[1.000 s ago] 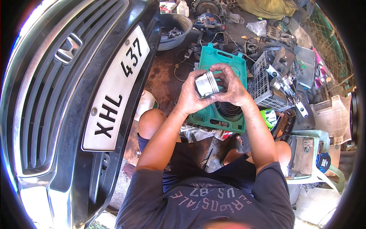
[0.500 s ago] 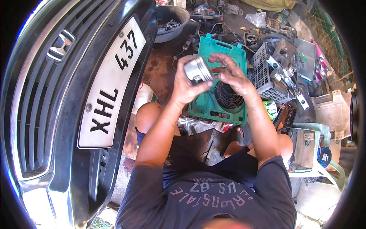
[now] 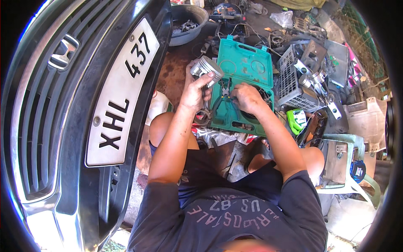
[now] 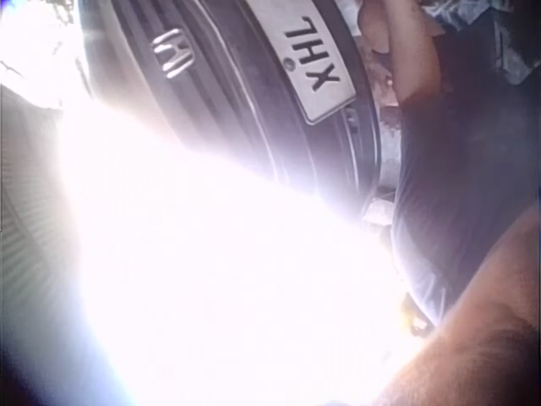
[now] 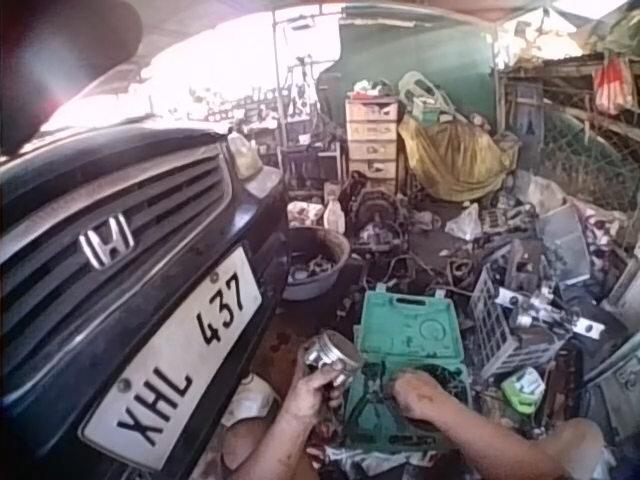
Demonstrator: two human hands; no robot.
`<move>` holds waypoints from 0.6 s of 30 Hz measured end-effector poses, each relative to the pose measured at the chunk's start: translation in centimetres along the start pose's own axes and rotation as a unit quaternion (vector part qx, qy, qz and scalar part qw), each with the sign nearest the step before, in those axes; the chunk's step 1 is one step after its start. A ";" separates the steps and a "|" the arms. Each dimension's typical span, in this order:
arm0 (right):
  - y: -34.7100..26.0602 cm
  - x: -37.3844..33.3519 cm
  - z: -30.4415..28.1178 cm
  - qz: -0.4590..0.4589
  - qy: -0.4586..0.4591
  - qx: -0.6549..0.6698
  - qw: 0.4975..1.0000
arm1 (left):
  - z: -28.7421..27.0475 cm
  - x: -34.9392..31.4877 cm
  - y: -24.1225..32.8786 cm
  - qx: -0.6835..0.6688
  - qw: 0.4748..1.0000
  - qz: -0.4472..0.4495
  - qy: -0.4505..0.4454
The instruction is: Assembling piston rings onto a car engine piston.
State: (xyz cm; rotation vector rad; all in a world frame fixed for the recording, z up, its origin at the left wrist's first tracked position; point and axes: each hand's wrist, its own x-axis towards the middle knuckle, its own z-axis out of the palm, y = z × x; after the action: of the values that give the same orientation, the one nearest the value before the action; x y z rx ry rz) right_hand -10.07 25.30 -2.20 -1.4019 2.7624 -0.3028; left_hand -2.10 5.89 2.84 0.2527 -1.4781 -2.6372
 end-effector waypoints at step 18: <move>0.0 0.9 -4.5 0.025 0.203 0.343 0.917 | -0.7 0.9 -0.4 -0.016 0.986 -0.165 0.016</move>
State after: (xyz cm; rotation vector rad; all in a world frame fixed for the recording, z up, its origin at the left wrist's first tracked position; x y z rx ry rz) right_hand -11.11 25.25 2.32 -1.1558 2.5122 -1.5317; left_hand -2.84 5.29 2.07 0.5821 -1.4965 -2.8878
